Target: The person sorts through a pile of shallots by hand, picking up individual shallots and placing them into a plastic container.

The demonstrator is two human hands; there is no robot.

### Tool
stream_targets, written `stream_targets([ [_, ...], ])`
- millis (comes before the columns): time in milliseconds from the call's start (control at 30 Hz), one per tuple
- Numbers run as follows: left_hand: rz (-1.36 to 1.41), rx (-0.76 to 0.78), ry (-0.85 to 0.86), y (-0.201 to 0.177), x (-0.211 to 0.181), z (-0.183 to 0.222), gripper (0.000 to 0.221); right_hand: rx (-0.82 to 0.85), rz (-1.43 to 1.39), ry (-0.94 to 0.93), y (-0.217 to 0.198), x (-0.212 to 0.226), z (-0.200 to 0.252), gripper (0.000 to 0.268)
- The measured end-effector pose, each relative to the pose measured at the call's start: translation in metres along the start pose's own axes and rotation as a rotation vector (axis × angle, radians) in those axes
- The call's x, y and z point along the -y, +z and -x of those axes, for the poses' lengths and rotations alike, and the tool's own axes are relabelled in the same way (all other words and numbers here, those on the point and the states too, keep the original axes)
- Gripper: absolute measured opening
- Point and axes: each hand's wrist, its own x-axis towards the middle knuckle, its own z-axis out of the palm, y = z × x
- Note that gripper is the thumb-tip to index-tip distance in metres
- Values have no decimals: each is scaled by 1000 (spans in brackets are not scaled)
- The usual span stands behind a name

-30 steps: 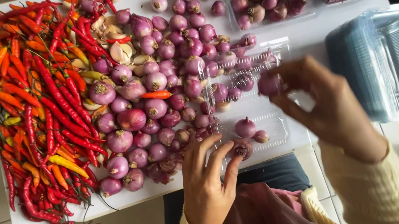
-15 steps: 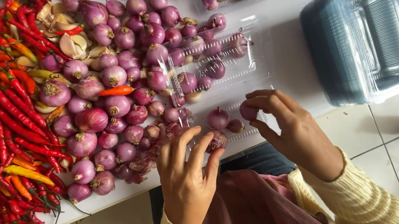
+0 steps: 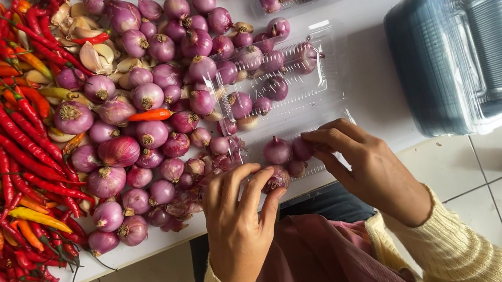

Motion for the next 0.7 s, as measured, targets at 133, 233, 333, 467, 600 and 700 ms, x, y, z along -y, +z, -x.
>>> stream_targets([
  [133, 0, 10, -4, 0, 0, 1, 22, -9, 46, 7, 4, -1, 1, 26],
  [233, 6, 14, -6, 0, 2, 1, 22, -22, 51, 27, 6, -2, 2, 23],
  [333, 9, 14, -4, 1, 2, 2, 23, -41, 42, 44, 6, -1, 2, 18],
  [467, 6, 16, -7, 1, 2, 2, 23, -51, 53, 6, 3, 0, 0, 18],
  [600, 10, 19, -11, 0, 2, 2, 23, -44, 49, 4, 3, 1, -1, 17],
  [700, 9, 17, -10, -1, 1, 2, 23, -55, 36, 10, 2, 3, -1, 19],
])
